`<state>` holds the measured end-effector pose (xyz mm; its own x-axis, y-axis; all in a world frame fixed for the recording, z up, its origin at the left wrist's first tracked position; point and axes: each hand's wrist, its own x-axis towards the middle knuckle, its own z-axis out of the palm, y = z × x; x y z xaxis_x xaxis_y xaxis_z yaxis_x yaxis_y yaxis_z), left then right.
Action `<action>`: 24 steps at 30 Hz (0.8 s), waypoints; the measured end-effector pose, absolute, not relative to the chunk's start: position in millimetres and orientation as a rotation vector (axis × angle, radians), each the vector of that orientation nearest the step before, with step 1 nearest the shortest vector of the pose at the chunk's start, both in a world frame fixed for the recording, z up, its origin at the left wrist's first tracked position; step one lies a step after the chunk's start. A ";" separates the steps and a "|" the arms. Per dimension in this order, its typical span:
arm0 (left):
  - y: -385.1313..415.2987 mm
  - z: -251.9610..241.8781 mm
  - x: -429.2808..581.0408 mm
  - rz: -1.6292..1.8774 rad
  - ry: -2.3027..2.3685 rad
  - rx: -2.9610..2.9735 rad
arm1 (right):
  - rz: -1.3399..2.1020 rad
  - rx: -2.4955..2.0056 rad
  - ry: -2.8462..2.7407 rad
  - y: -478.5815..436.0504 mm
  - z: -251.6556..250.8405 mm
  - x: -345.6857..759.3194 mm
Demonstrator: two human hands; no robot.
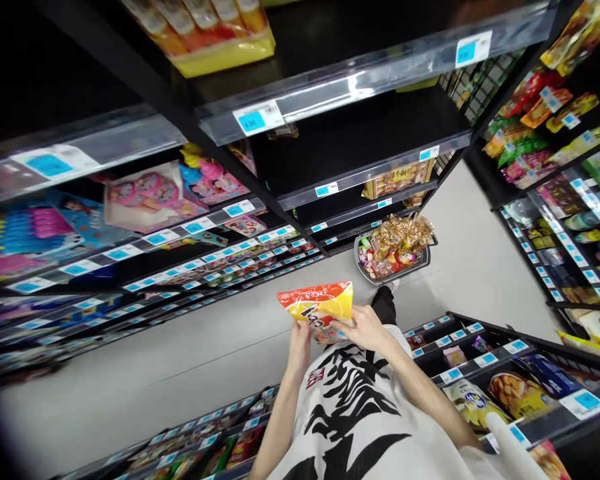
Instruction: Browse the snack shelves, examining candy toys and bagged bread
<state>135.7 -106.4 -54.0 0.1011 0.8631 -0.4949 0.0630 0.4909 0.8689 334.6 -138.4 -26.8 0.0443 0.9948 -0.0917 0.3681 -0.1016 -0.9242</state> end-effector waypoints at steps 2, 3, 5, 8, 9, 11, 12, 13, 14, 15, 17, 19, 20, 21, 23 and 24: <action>-106.1 -58.0 143.2 0.722 1.371 0.852 | 1.068 -1.566 -1.456 -135.1 -34.9 342.1; -105.1 -59.8 147.1 0.706 1.386 0.832 | 1.089 -1.565 -1.442 -132.8 -38.9 346.3; -100.2 -62.3 156.1 0.659 1.420 0.816 | 1.155 -1.576 -1.379 -127.5 -47.2 355.9; -86.5 -63.7 175.2 0.612 1.454 0.829 | 1.313 -1.594 -1.271 -118.5 -59.9 374.3; -80.8 -64.1 183.7 0.595 1.465 0.836 | 1.356 -1.603 -1.242 -115.7 -64.3 381.6; -69.1 -66.2 203.5 0.566 1.483 0.845 | 1.388 -1.634 -1.195 -110.9 -74.1 397.5; -63.3 -68.7 214.4 0.556 1.488 0.849 | 1.378 -1.655 -1.171 -109.2 -79.8 405.8; -57.8 -72.4 225.3 0.543 1.489 0.851 | 1.359 -1.676 -1.145 -108.0 -86.3 414.3; -52.5 -77.7 235.9 0.529 1.486 0.850 | 1.337 -1.696 -1.120 -107.5 -93.9 422.7; -47.4 -84.7 245.9 0.511 1.475 0.846 | 1.313 -1.718 -1.093 -107.6 -102.6 430.9; -38.0 -103.4 262.8 0.444 1.426 0.842 | 1.277 -1.761 -1.034 -109.8 -123.2 446.5; -30.1 -126.8 275.6 0.330 1.367 0.859 | 1.277 -1.795 -0.966 -113.8 -147.3 460.3; -26.9 -139.4 280.8 0.265 1.351 0.880 | 1.292 -1.809 -0.927 -116.3 -160.2 466.1; -24.3 -152.3 285.7 0.200 1.347 0.906 | 1.313 -1.823 -0.882 -118.9 -173.4 471.2; -21.2 -178.6 295.1 0.094 1.359 0.954 | 1.359 -1.854 -0.782 -124.5 -200.2 478.4; -20.6 -192.0 300.0 0.062 1.369 0.968 | 1.380 -1.872 -0.728 -127.4 -213.6 480.5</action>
<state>300.0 -20.6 -192.0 0.2614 0.5576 -0.7879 0.4847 0.6301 0.6067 480.5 -127.4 -213.6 0.2777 0.7710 -0.5730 0.0370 -0.6046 -0.7956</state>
